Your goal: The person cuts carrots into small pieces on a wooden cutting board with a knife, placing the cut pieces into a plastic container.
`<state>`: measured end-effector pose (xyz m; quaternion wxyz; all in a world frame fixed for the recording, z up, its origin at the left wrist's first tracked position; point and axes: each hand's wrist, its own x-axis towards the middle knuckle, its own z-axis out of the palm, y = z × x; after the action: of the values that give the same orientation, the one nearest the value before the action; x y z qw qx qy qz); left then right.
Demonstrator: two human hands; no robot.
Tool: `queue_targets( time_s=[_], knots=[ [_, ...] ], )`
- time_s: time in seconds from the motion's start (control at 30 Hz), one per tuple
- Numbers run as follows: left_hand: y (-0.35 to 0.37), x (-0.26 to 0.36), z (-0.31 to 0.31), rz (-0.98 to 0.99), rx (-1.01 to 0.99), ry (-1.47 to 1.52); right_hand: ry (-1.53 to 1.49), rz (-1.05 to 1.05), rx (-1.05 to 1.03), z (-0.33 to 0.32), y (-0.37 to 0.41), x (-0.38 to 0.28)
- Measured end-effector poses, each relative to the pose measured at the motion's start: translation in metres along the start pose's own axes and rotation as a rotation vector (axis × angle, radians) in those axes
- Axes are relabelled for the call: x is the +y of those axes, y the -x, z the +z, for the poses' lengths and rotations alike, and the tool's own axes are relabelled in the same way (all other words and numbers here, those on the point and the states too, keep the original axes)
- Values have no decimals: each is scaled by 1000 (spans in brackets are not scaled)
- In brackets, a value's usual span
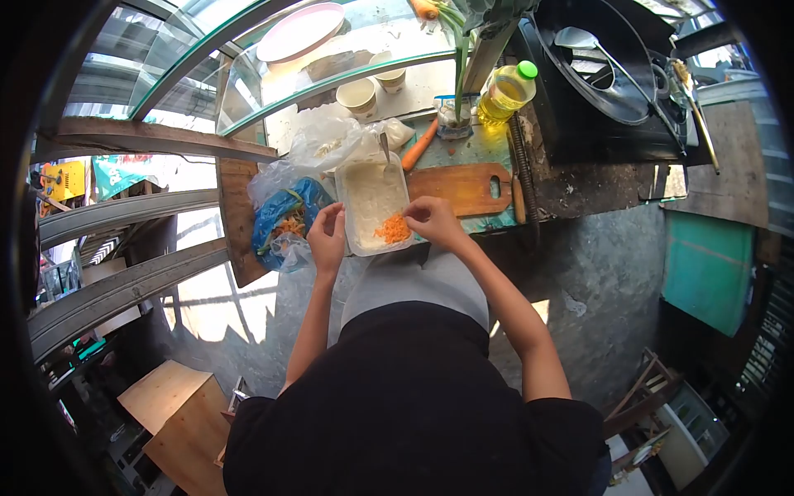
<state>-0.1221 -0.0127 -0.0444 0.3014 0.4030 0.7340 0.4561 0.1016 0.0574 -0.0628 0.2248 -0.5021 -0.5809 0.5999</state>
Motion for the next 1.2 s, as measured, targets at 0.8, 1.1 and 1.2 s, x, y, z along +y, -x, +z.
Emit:
queue_targets(
  time_s=[0.8, 1.1, 1.2],
  knots=[
    [-80, 27, 237, 345, -208, -1061, 884, 57, 422, -159, 37, 70],
    [-82, 29, 244, 256, -81, -1208, 925, 72, 271, -161, 12, 83],
    [-71, 51, 235, 122, -75, -1097, 862, 124, 263, -164, 8, 72]
  ],
)
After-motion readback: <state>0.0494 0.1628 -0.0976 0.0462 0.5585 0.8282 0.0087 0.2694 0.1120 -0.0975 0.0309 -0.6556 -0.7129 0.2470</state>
